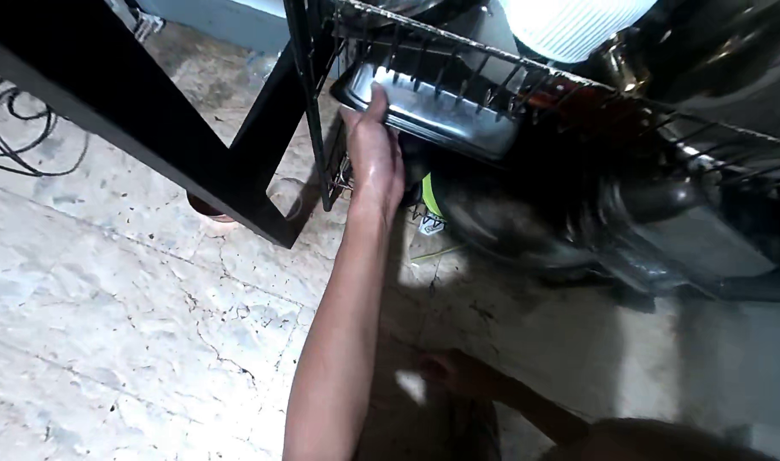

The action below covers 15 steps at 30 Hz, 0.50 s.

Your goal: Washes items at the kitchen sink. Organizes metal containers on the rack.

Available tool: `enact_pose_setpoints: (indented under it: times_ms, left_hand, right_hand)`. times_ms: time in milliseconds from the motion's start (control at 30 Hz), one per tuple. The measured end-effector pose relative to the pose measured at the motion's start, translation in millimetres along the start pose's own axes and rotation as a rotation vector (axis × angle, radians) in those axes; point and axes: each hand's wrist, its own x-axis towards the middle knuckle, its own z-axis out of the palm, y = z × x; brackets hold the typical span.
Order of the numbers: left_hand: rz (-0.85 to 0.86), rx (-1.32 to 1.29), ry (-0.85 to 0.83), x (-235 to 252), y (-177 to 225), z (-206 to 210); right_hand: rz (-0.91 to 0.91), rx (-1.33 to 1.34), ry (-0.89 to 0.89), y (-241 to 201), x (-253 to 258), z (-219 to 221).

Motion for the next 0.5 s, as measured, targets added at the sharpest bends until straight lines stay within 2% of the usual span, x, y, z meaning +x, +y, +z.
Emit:
enact_pose_setpoints:
  times_ms: [133,300,500]
  left_hand:
    - [-0.05,0.206,-0.073,-6,-6,-20]
    - [-0.082,0.267,-0.03,-14,-10,-57]
    - [-0.094,0.37,-0.127,-30,-9,-80]
  right_hand:
    - [0.034,-0.023,0.013,-20,-6,-1]
    - [0.055,-0.094,-0.021,-3,8,-5]
    - [0.144,-0.134,-0.039,-24,10,-17]
